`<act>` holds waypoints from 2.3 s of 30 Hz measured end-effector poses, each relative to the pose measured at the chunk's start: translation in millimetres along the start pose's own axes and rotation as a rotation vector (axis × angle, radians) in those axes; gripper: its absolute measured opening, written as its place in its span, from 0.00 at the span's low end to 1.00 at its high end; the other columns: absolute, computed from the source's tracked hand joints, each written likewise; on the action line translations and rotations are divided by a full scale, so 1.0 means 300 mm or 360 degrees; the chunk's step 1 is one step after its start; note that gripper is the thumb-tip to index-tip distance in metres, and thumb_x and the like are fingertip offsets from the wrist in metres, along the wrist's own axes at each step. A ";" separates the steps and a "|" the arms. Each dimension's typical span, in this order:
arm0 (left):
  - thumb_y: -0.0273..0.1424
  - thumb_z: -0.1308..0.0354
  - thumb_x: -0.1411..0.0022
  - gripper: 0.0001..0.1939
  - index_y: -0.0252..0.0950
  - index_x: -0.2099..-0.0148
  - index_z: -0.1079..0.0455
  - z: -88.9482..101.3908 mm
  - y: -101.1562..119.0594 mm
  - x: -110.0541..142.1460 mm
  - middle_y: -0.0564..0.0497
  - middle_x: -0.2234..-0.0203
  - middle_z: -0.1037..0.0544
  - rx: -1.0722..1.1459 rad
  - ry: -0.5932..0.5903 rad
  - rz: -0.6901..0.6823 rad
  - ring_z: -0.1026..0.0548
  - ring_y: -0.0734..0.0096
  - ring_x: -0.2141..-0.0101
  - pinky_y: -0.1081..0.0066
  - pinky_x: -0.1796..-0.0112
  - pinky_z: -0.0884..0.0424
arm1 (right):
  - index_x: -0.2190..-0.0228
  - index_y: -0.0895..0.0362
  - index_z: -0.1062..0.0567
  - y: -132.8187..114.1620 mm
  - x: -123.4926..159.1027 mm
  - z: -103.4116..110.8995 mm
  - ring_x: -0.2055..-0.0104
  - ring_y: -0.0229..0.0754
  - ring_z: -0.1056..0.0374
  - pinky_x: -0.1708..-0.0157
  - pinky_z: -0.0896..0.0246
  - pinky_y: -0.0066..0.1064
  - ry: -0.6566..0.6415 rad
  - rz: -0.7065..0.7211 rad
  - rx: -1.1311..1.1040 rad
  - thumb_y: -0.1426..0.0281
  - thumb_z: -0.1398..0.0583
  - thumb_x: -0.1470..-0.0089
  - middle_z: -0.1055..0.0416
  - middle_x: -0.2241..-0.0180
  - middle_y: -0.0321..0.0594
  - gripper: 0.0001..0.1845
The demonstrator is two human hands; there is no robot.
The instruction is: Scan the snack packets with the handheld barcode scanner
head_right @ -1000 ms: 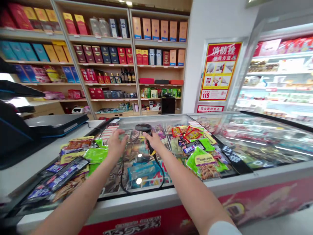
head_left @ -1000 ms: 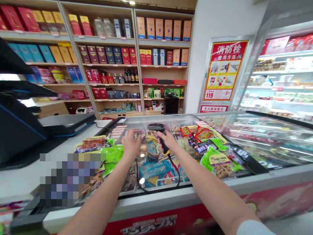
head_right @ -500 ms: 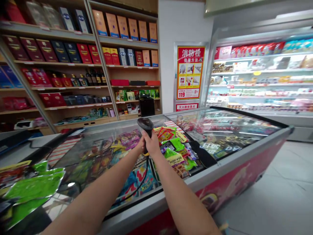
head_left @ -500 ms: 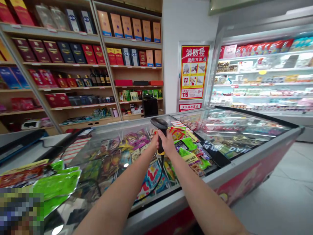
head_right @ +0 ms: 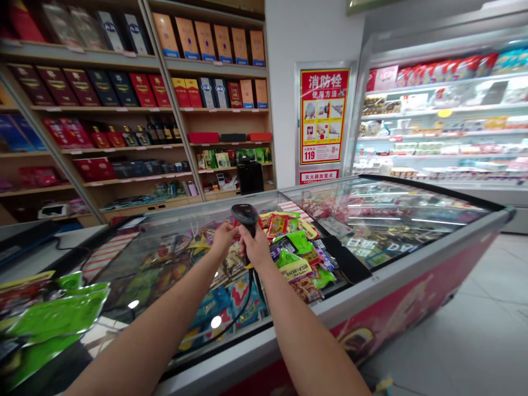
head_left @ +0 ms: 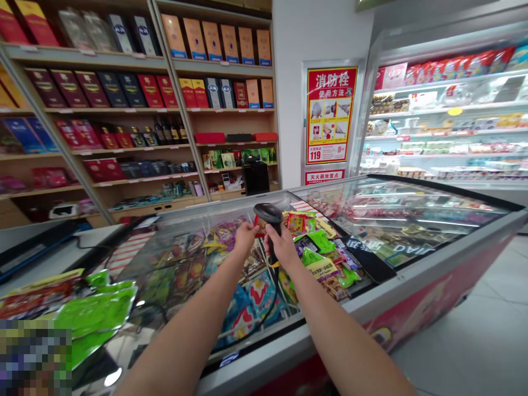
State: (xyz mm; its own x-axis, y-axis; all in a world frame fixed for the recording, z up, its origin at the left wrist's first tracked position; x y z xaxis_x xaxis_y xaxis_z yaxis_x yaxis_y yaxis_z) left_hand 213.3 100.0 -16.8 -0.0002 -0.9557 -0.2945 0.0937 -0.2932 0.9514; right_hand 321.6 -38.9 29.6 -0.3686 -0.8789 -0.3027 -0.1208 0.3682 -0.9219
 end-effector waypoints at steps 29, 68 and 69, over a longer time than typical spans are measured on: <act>0.33 0.44 0.47 0.10 0.38 0.74 0.43 0.299 -0.009 -0.002 0.59 0.82 0.37 0.0020 0.0530 0.0028 0.36 0.76 0.79 0.74 0.74 0.39 | 0.74 0.55 0.38 0.121 0.056 -0.073 0.87 0.33 0.41 0.89 0.42 0.26 -0.0401 -0.0448 0.0346 0.50 0.41 0.51 0.36 0.84 0.29 0.22; 0.33 0.48 0.43 0.15 0.36 0.53 0.34 1.355 0.344 0.279 0.39 0.48 0.33 -0.1468 0.1174 0.0037 0.36 0.51 0.45 0.45 0.48 0.42 | 0.68 0.55 0.37 0.177 0.285 -0.973 0.87 0.31 0.41 0.88 0.43 0.23 -0.1176 -0.0624 -0.0108 0.51 0.42 0.48 0.36 0.84 0.26 0.20; 0.33 0.48 0.43 0.15 0.36 0.53 0.33 1.323 0.352 0.268 0.39 0.48 0.33 -0.1459 0.1151 -0.0014 0.37 0.51 0.45 0.45 0.47 0.42 | 0.67 0.55 0.37 0.173 0.273 -0.952 0.88 0.31 0.41 0.88 0.43 0.23 -0.1154 -0.0615 -0.0112 0.52 0.42 0.48 0.36 0.84 0.26 0.20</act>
State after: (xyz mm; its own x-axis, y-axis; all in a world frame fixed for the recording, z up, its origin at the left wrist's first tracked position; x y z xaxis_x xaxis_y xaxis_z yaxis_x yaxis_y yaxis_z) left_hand -171.9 -18.7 95.5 0.5352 -0.6288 -0.5640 0.7803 0.1123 0.6152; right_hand 21.9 -5.2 25.9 0.3945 -0.9162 -0.0703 -0.1837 -0.0037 -0.9830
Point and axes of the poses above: each hand's wrist, its own x-axis away from the middle knuckle, its own z-axis out of the back of the hand, y = z × x, the point moved 9 cm from there along -x, towards the middle knuckle
